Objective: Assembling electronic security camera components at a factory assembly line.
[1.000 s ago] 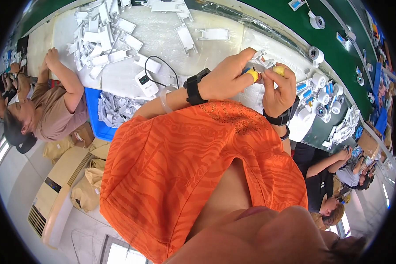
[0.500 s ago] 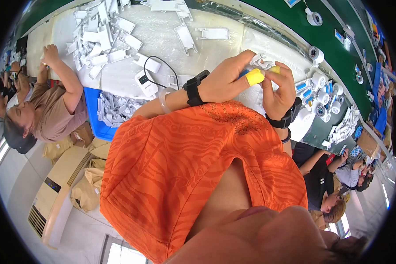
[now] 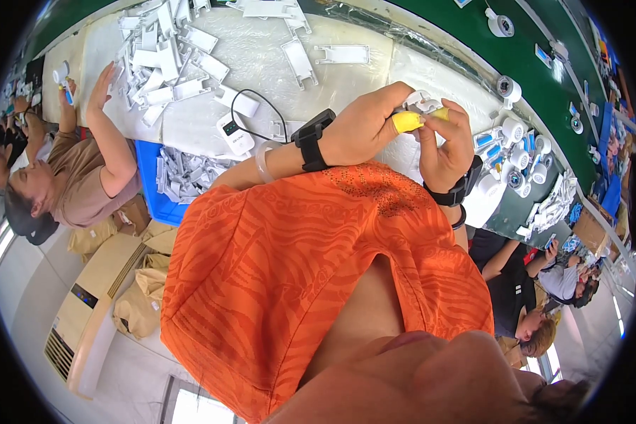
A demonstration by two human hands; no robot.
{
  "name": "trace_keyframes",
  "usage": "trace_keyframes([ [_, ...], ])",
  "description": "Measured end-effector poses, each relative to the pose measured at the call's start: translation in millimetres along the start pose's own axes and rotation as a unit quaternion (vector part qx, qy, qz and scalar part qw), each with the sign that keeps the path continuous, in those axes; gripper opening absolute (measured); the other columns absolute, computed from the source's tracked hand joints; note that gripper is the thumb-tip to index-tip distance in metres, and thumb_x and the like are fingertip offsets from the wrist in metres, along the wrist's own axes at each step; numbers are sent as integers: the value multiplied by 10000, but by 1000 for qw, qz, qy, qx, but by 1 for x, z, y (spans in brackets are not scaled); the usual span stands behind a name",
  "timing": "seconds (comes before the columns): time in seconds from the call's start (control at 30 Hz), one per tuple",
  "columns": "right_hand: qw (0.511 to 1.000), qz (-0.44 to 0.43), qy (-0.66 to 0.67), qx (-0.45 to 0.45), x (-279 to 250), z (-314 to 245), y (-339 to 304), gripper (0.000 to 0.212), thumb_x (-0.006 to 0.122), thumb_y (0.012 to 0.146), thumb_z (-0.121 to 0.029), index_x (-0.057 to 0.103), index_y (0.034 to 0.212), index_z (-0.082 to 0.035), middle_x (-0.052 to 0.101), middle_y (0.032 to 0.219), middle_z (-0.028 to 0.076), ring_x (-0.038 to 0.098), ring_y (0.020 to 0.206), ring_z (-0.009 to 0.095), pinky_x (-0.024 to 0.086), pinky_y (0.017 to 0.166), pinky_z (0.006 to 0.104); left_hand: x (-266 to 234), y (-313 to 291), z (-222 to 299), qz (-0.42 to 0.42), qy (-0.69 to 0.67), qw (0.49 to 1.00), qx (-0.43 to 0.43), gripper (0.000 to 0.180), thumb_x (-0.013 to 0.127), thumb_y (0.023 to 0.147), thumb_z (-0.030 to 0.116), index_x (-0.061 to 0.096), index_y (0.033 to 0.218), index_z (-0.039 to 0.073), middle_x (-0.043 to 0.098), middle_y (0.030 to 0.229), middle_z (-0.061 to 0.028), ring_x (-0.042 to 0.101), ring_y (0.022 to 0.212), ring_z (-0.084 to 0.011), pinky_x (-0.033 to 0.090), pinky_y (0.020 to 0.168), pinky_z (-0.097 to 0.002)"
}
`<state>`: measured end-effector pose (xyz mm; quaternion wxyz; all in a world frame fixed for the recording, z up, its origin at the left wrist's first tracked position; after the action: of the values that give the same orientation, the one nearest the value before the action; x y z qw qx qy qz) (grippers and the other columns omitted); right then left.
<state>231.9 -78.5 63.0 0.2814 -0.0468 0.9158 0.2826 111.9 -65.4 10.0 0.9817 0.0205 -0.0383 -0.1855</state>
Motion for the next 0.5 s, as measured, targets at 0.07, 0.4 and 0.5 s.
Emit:
trace_keyframes([
  [0.07,1000,1,-13,-3,-1,0,1,230,749,753,30,663,948,-57,627,877,90,613,907,313,496,891,420,-1,1,0,-9,33,999,10,204,500,952,94,482,1129,-3,597,900,-165,608,814,-274,477,713,-341],
  [0.4,999,-26,-22,38,12,2,9,209,756,754,-6,645,927,-46,620,867,101,610,903,314,482,893,410,-10,2,0,51,118,992,7,169,566,913,123,486,1025,27,577,836,-180,584,770,-387,462,651,-413],
  [0.5,998,-7,-6,64,12,9,1,222,761,759,-20,632,938,-47,622,866,105,614,911,323,484,886,400,-10,0,-1,42,90,995,-9,165,554,924,119,477,1026,14,593,808,-187,615,757,-354,468,641,-395],
])
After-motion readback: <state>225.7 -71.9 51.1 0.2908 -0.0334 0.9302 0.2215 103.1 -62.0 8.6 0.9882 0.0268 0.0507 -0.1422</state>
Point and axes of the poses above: each hand's wrist, its own y-axis towards the middle knuckle, its own x-axis out of the palm, z = x × y, the point moved 10 cm from there along y, towards the middle knuckle
